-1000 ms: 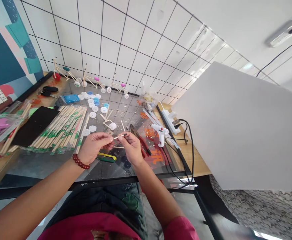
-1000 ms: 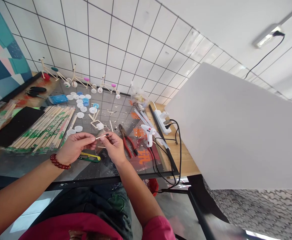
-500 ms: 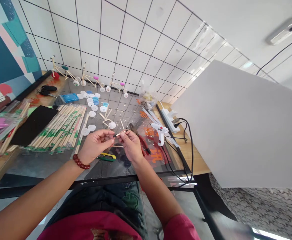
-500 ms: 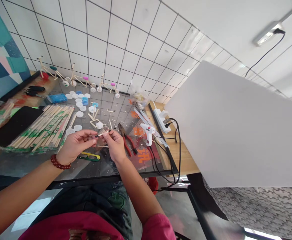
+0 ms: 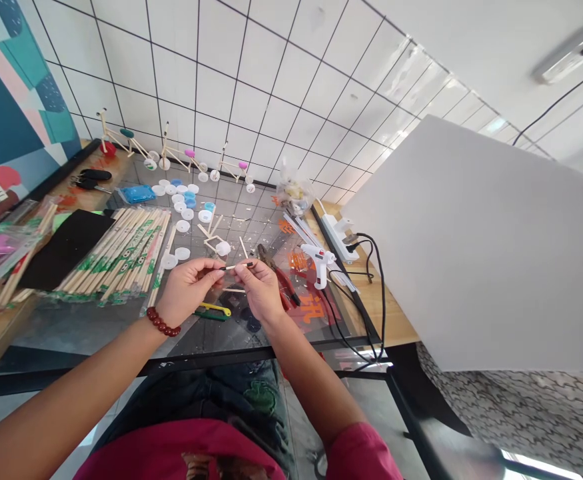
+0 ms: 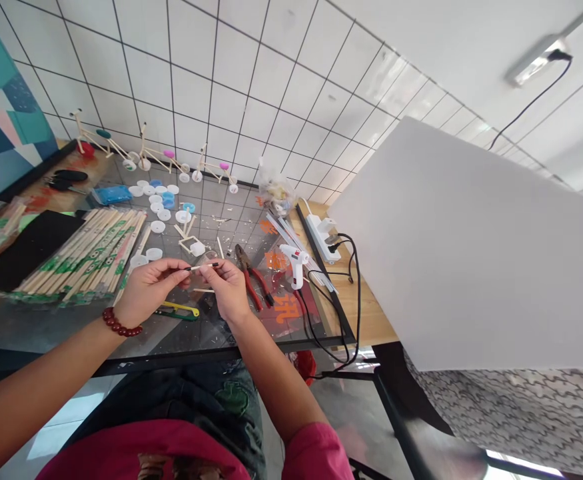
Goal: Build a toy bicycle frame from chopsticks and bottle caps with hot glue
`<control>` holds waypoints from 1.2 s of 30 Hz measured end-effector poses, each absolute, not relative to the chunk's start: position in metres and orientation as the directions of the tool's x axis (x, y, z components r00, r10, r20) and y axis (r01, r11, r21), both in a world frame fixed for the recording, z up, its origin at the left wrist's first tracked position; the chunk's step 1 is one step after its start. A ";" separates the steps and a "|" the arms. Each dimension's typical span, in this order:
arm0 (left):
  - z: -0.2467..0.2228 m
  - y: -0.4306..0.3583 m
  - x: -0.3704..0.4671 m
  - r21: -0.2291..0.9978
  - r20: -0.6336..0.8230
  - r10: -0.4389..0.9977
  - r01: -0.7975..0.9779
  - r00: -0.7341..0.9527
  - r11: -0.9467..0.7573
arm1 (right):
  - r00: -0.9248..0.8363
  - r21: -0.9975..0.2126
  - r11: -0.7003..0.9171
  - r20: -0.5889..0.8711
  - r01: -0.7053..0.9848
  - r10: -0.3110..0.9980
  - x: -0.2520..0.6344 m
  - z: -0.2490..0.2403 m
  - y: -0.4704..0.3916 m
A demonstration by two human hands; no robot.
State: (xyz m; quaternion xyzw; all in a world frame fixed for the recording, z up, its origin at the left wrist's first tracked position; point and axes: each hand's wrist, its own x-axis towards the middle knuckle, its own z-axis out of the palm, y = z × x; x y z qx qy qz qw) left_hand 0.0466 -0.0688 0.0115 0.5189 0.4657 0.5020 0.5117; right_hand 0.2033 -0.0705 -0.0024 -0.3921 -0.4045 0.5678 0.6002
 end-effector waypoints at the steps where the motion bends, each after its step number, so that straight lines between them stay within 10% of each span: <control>1: 0.011 -0.068 0.047 0.999 0.024 0.997 -0.047 0.074 -0.021 | 0.032 -0.927 0.049 0.040 -0.371 0.999 0.203 -0.002 -0.070; 36: 0.004 -0.057 0.041 0.971 -0.078 0.997 -0.227 -0.014 0.073 | 0.133 -0.977 0.174 0.157 -0.125 0.979 0.208 -0.009 -0.065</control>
